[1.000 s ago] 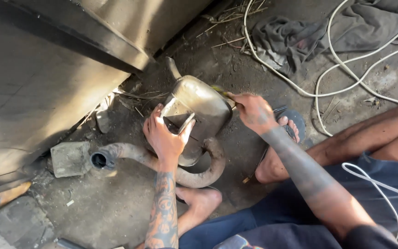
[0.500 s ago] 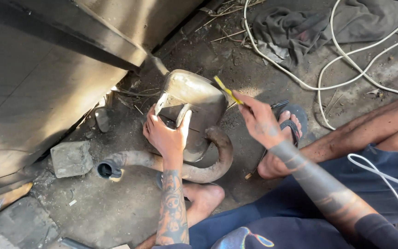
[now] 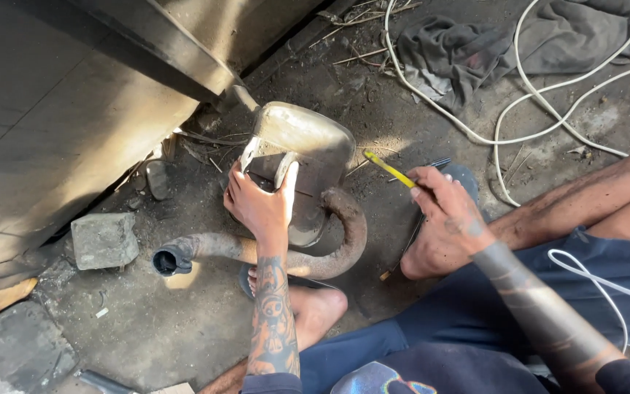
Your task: Scraping and cleaning a motorcycle exhaust pipe using a small hand tool to remove debris or rust.
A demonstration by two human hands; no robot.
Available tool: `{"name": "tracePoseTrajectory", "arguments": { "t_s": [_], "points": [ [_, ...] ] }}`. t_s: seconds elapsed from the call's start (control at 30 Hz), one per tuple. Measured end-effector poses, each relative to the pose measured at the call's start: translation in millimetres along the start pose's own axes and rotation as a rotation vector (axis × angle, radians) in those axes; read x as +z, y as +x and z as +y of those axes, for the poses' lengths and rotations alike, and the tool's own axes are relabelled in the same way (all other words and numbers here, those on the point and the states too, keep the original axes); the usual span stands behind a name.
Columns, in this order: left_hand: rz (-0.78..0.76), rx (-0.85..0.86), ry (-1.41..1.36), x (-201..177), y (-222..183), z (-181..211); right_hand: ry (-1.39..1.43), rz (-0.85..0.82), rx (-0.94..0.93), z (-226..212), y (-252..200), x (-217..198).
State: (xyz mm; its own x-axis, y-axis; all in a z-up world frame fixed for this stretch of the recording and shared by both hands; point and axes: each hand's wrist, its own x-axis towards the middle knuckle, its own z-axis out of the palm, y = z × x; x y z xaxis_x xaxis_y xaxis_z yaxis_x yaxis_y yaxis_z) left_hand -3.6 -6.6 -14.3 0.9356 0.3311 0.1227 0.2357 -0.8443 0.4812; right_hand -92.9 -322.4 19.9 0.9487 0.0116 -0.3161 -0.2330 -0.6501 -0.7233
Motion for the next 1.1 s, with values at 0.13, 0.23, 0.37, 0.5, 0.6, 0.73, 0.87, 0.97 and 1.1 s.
{"name": "tracePoseTrajectory", "arguments": {
  "t_s": [0.13,0.23,0.37,0.5,0.6,0.73,0.87,0.97,1.1],
  "points": [
    [0.009,0.000,0.006,0.9,0.5,1.8,-0.179,-0.078,-0.204,-44.0,22.7,-35.8],
    [0.007,-0.008,0.003,-2.9,-0.2,5.0,-0.125,-0.280,-0.303,-62.8,42.9,-43.8],
    [0.037,0.028,0.021,-13.9,-1.7,10.5,-0.375,-0.303,-0.396,-31.5,76.5,-24.5],
    [0.049,-0.016,0.054,-12.5,-1.9,15.8,-0.523,-0.203,-0.539,-28.9,97.9,-13.8],
    [0.056,-0.021,0.089,2.5,-0.4,6.2,-0.486,-0.162,-0.627,-30.0,110.7,-5.8],
    [0.047,-0.030,0.095,-5.3,1.0,10.2,-0.483,-0.168,-0.659,-29.4,123.7,1.8],
    [0.027,-0.033,0.047,-3.0,-3.7,7.1,-0.446,-0.167,-0.586,-28.0,119.6,7.8],
    [0.048,-0.020,0.046,-6.0,-1.9,11.1,-0.442,-0.184,-0.518,-41.8,120.6,-3.2],
    [0.047,-0.014,0.020,-14.4,0.5,18.9,-0.438,-0.135,-0.504,-36.8,124.4,-5.6]
  ]
}}
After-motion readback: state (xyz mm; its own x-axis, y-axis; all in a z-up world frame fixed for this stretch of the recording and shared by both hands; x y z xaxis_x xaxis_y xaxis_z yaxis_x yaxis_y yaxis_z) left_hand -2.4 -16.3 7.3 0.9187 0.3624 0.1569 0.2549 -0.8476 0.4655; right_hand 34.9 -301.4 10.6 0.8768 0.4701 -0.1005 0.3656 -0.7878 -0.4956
